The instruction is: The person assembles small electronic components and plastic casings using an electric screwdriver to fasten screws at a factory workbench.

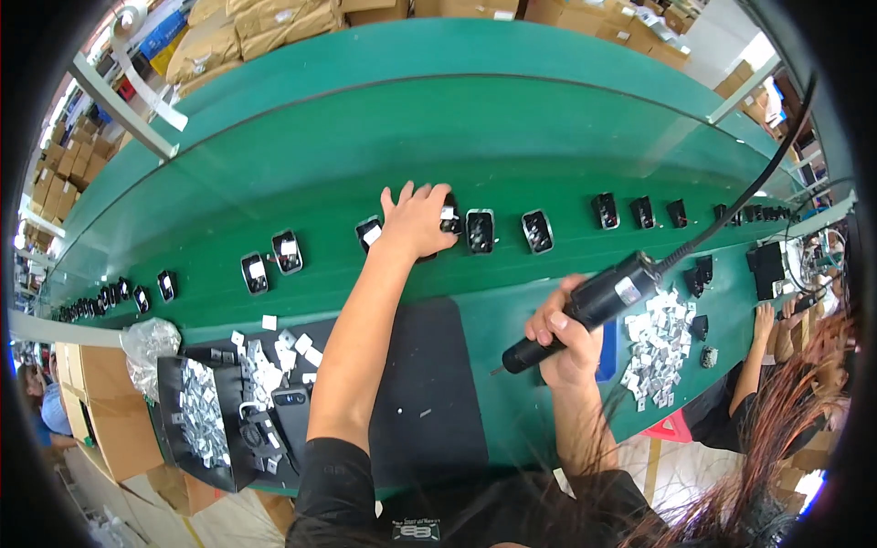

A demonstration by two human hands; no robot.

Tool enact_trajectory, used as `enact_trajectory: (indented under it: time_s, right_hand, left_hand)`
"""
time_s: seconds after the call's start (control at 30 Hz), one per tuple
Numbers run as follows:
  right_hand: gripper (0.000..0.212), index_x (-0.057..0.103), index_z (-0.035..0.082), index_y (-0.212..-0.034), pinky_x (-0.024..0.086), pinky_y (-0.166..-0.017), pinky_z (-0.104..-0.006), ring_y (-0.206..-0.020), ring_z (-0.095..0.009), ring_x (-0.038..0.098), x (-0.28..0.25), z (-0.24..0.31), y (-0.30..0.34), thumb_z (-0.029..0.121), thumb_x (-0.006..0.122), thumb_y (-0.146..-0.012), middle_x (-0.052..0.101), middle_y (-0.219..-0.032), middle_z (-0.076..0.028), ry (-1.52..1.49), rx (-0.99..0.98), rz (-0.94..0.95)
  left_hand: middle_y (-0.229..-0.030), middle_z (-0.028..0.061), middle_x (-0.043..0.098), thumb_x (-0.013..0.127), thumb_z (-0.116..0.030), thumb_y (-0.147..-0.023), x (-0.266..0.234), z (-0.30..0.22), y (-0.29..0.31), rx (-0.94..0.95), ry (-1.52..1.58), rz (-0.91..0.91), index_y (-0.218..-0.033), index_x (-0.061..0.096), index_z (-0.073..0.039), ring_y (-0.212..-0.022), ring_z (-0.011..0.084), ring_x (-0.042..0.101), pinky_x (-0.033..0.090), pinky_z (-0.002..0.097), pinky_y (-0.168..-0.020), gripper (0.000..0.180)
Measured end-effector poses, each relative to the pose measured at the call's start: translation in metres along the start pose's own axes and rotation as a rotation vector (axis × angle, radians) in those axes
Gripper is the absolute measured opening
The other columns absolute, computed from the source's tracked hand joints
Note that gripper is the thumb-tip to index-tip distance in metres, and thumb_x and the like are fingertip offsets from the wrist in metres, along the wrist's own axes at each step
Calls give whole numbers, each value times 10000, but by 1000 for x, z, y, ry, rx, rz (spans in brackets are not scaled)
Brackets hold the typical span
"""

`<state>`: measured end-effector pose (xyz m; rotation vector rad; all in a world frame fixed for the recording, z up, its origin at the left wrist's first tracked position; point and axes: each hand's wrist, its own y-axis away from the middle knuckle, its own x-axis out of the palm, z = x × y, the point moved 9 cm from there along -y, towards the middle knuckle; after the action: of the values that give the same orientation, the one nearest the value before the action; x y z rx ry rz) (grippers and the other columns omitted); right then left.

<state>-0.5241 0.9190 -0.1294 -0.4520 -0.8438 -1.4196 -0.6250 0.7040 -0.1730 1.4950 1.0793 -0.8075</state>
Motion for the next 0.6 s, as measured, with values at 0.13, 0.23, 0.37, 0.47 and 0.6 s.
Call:
enact_trajectory:
  time_s: [0.13, 0.23, 0.37, 0.47, 0.6]
  right_hand:
    - [477, 450, 48, -1171, 413, -579, -323, -572, -143, 471, 13, -33, -19, 77, 660, -745, 481, -702, -33, 137, 67, 1]
    - [491, 441, 23, -1202, 422, -590, -329, -577, -147, 489, 27, -57, -38, 46, 651, -759, 502, -707, -37, 145, 84, 21]
    - [428, 447, 2, -1176, 432, -590, -329, -588, -150, 507, 56, -73, -59, 15, 617, -784, 528, -738, -44, 121, 94, 89]
    - [386, 457, -6, -1157, 432, -579, -325, -596, -145, 507, 66, -78, -70, 3, 600, -799, 536, -751, -48, 136, 77, 93]
    - [382, 481, -4, -1135, 427, -571, -307, -595, -139, 512, 77, -88, -77, -3, 633, -784, 535, -729, -46, 173, 80, 141]
  left_hand:
    - [-1262, 172, 509, 710, -253, -750, -58, -22, 70, 185, 168, -619, -1275, 498, -51, -1206, 357, 454, 317, 531, -1017, 601]
    - [-1073, 128, 577, 662, -161, -778, -16, 4, 123, 72, 378, -461, -1082, 602, -22, -1021, 301, 536, 416, 430, -872, 340]
    - [-948, 106, 597, 643, -124, -770, 11, 15, 153, -7, 82, -489, -1014, 621, -11, -933, 276, 556, 425, 402, -829, 270]
    - [-945, 100, 602, 622, -102, -767, 21, 19, 152, 46, 109, -428, -994, 643, -27, -922, 269, 561, 424, 397, -832, 240]
    - [-953, 85, 627, 600, -64, -758, 23, 28, 144, 88, 277, -368, -961, 676, -37, -922, 280, 579, 440, 404, -819, 218]
